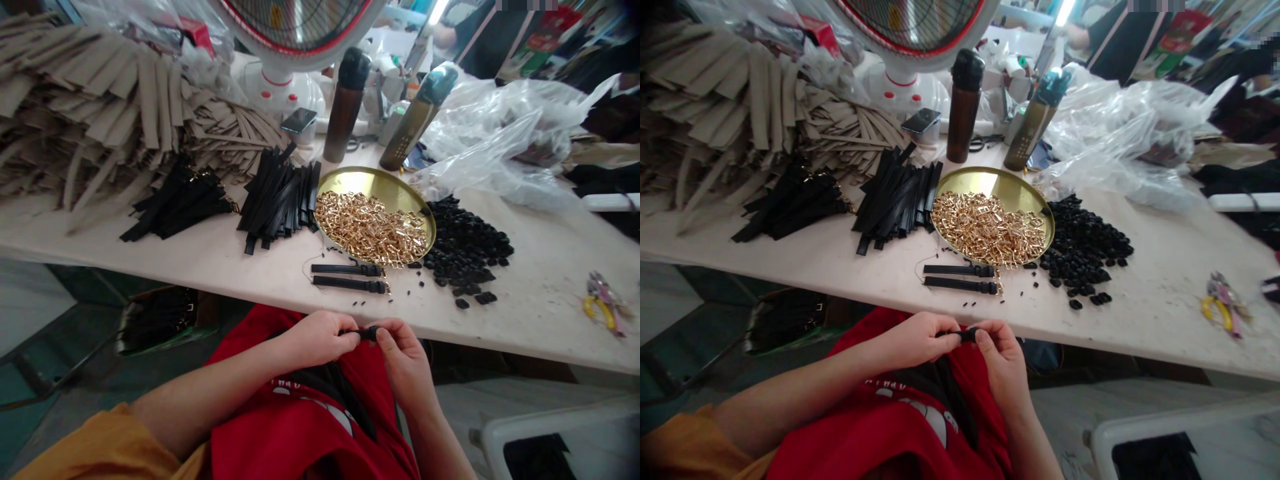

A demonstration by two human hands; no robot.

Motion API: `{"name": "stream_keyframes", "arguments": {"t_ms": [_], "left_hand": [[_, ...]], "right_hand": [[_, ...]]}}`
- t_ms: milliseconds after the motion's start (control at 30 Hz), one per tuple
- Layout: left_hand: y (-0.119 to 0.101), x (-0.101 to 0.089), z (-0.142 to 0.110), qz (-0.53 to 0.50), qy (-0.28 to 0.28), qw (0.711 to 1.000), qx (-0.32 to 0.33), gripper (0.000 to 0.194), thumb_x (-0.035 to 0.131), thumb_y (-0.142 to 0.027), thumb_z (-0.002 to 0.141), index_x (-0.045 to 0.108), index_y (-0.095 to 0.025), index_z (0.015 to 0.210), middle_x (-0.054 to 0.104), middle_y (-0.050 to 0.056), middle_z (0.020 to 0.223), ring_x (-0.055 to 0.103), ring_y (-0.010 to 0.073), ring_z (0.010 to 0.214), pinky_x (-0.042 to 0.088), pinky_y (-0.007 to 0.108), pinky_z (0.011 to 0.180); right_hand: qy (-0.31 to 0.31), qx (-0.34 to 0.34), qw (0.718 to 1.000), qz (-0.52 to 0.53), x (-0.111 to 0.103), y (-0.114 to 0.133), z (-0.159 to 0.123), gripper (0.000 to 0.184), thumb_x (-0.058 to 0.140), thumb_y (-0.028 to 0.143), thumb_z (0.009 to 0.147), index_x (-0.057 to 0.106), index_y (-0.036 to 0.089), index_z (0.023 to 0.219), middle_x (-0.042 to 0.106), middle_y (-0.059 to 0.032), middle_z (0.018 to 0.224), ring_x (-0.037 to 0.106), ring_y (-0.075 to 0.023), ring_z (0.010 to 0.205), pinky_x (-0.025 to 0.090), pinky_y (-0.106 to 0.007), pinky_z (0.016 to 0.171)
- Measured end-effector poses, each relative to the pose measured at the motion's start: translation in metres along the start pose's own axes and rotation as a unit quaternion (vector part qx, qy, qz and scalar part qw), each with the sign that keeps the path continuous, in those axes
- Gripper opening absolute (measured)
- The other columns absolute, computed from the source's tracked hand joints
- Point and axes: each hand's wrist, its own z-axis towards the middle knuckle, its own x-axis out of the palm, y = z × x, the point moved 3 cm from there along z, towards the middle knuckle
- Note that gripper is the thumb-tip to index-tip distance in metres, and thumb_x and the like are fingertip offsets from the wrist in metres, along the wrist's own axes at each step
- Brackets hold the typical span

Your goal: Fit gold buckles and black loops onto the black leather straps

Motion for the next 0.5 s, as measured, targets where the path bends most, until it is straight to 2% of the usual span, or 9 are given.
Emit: {"name": "stream_keyframes", "arguments": {"t_ms": [100, 200, 333, 400, 500], "left_hand": [[0.0, 0.003, 0.006, 0.025, 0.004, 1.0, 0.002, 0.024, 0.041, -0.031, 0.078, 0.058, -0.016, 0.071, 0.052, -0.003, 0.052, 0.046, 0.0097, 0.047, 0.031, 0.019, 0.045], [-0.004, 0.007, 0.012, 0.055, -0.037, 0.997, 0.03, 0.023, 0.04, -0.028, 0.079, 0.059, -0.016, 0.071, 0.059, 0.0, 0.062, 0.051, 0.0122, 0.058, 0.035, 0.021, 0.053], [-0.008, 0.009, 0.014, 0.015, -0.041, 0.997, 0.056, 0.022, 0.043, -0.023, 0.077, 0.053, -0.017, 0.095, 0.063, 0.003, 0.085, 0.055, 0.0159, 0.074, 0.041, 0.025, 0.066], [-0.007, 0.009, 0.013, -0.007, -0.034, 0.998, 0.05, 0.027, 0.042, -0.018, 0.075, 0.048, -0.017, 0.101, 0.062, 0.002, 0.085, 0.055, 0.0151, 0.074, 0.041, 0.025, 0.066], [-0.002, 0.008, 0.015, -0.028, -0.046, 0.998, 0.029, 0.024, 0.041, -0.015, 0.074, 0.045, -0.018, 0.097, 0.062, 0.001, 0.08, 0.055, 0.0133, 0.07, 0.041, 0.023, 0.063]], "right_hand": [[0.023, 0.042, 0.998, 0.031, -0.004, -0.011, 0.005, 0.021, 0.066, 0.038, 0.067, 0.059, 0.022, 0.079, 0.061, 0.0011, 0.07, 0.053, -0.0138, 0.064, 0.043, -0.026, 0.062], [0.037, 0.069, 0.995, 0.059, -0.007, -0.016, 0.009, 0.021, 0.069, 0.035, 0.064, 0.059, 0.022, 0.077, 0.062, 0.0013, 0.071, 0.053, -0.0131, 0.062, 0.044, -0.026, 0.061], [0.007, 0.098, 0.987, 0.125, -0.007, -0.011, 0.01, 0.019, 0.069, 0.033, 0.064, 0.06, 0.023, 0.078, 0.062, 0.0032, 0.071, 0.052, -0.0101, 0.057, 0.044, -0.024, 0.058], [0.017, 0.116, 0.981, 0.153, -0.002, -0.009, 0.008, 0.017, 0.069, 0.032, 0.065, 0.06, 0.023, 0.077, 0.062, 0.0029, 0.071, 0.052, -0.0096, 0.056, 0.044, -0.024, 0.058], [0.037, 0.119, 0.982, 0.14, 0.006, -0.007, 0.005, 0.017, 0.068, 0.032, 0.066, 0.061, 0.023, 0.078, 0.063, 0.0015, 0.073, 0.054, -0.0115, 0.062, 0.045, -0.025, 0.063]]}}
